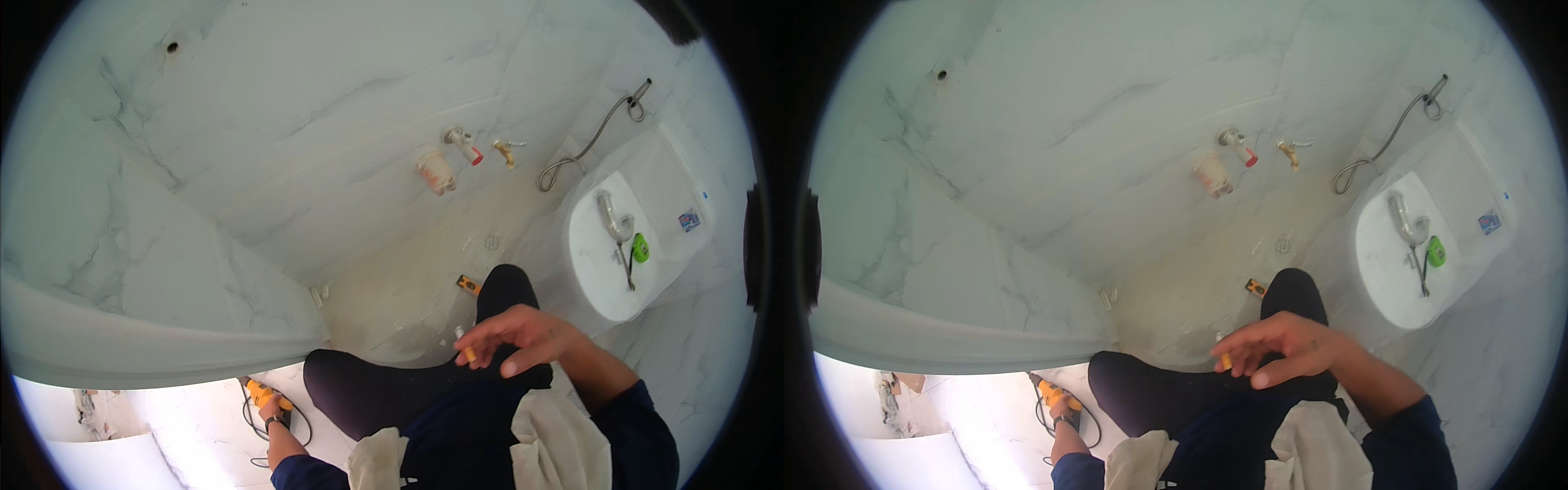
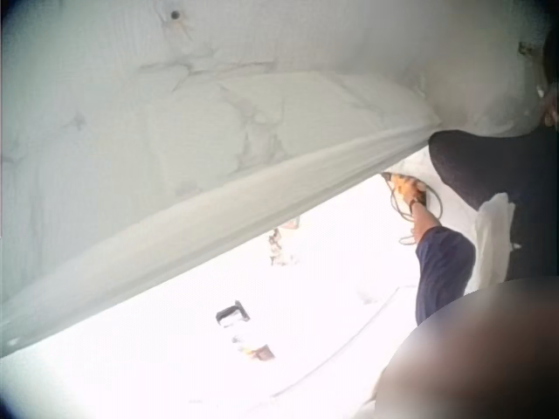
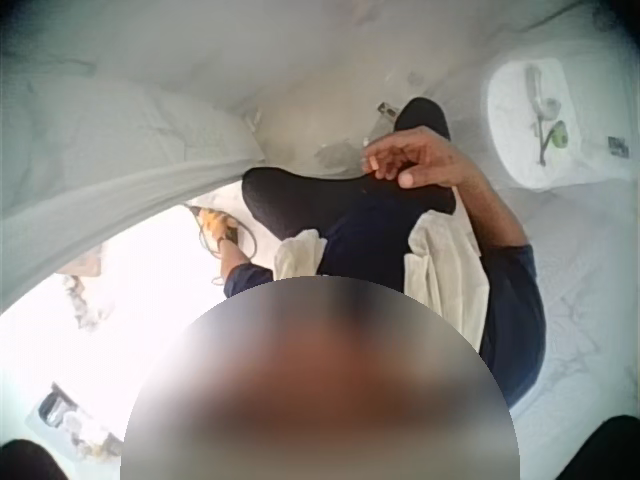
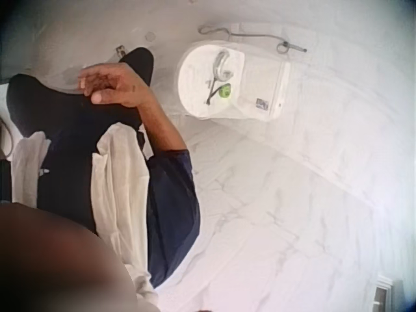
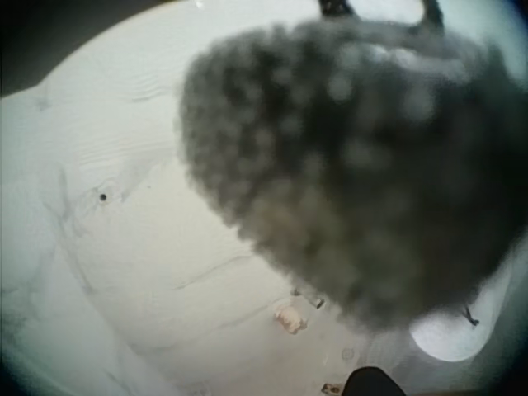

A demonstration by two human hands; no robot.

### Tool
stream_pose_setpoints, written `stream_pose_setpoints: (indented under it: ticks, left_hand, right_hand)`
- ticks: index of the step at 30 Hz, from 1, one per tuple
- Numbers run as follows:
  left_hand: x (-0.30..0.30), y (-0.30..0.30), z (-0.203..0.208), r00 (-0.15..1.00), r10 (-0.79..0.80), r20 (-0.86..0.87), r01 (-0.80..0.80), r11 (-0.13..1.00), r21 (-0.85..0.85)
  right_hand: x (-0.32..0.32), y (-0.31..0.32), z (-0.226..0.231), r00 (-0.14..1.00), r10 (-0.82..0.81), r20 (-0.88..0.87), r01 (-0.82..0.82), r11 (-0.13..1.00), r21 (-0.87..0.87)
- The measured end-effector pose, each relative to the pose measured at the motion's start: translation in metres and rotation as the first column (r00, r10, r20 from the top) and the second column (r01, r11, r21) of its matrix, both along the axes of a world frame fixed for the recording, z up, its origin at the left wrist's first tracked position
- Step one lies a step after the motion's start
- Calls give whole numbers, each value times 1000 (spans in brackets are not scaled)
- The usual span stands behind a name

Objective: The person hammers plastic wall anchors into pre-drilled holes in a marble-tiled wall, then uses a yellow power drill to create additional holes in the same wall.

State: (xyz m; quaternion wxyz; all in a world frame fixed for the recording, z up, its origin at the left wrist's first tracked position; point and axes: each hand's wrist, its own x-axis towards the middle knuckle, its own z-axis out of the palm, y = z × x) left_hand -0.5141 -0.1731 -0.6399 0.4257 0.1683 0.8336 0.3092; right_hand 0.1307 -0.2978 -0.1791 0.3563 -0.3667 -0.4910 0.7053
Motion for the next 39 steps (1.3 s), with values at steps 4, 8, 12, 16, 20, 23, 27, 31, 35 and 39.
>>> stream_pose_setpoints:
  ticks: [4,8,12,16,20,23,27,31,35,39]
  left_hand:
    - [28,-35,21,997,59,41,-65,988,140]
    - [56,-89,58,997,72,-9,-63,921,384]
    - [61,-121,124,983,176,52,-173,789,590]
    - [62,-127,208,939,343,34,-269,670,692]
    - [74,-128,299,909,414,-41,-207,536,819]
    - [85,-138,371,929,360,-82,-105,472,876]
    - [115,-159,459,982,146,-121,45,444,895]
    - [174,-164,516,987,-90,-132,140,88,986]
    - [228,-161,558,961,-226,-163,170,13,985]
    - [265,-143,587,898,-423,-123,109,-58,992]
  right_hand:
    - [-12,13,14,995,72,-71,-65,993,100]
    - [-30,27,41,968,188,-165,-137,951,279]
    - [-48,29,79,888,372,-269,-192,833,520]
    - [-71,21,110,720,570,-396,-157,690,707]
    - [-94,13,123,583,645,-494,0,608,794]
    - [-88,5,131,558,687,-466,-6,565,825]
    - [-76,-1,137,518,735,-439,-46,536,843]
    - [-63,-10,135,493,751,-439,-35,521,853]
    - [-26,-6,129,539,775,-331,-226,511,829]
    - [2,29,109,790,576,-212,-246,614,750]
